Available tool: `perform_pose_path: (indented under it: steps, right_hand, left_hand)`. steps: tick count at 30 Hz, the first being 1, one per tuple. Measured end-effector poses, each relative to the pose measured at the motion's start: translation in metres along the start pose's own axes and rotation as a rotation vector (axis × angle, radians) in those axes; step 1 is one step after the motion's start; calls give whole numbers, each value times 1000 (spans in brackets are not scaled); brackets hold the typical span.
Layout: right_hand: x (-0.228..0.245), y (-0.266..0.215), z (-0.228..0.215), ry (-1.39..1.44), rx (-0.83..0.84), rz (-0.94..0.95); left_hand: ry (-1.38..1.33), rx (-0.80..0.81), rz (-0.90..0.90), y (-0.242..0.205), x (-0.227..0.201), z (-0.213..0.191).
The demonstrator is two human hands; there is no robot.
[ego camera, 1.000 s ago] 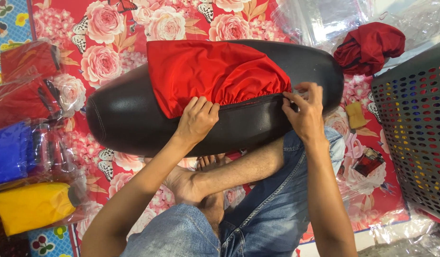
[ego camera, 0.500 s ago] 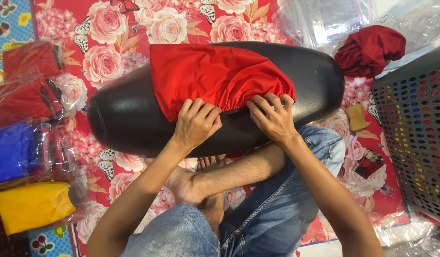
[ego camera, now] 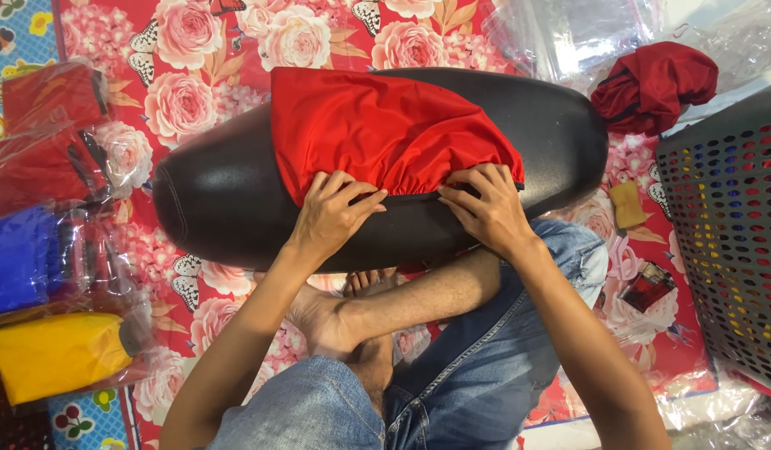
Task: Fitting a red fabric cover onto a mold, smoothing it with a sponge, and folding it for packaging.
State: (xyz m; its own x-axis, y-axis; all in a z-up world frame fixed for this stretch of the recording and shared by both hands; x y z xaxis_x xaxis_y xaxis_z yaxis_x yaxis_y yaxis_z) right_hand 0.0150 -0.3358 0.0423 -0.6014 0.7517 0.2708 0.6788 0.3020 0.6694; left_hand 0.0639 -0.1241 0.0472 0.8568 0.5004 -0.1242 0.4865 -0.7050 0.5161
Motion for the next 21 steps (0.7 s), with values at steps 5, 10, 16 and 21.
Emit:
perform_pose_path:
  steps: [5, 10, 16, 21]
  right_hand:
    - [-11, -3, 5, 117, 92, 174]
    - [-8, -2, 6, 132, 132, 256]
    - [8, 6, 4, -92, 116, 198]
    - [18, -3, 24, -283, 72, 12]
  left_hand:
    - [-186, 0, -181, -9, 13, 9]
    - [-324, 17, -274, -16, 25, 16]
    - [-169, 102, -219, -19, 22, -4]
    - [-43, 81, -128, -25, 15, -4]
Point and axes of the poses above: each hand's wrist, its own y-axis towards the middle knuckle, its own z-axis out of the palm, x = y × z, the point moved 7 cm from there along y, towards the middle knuckle, and after that the axes turned 2 degrees about x, right-handed, at the moved point
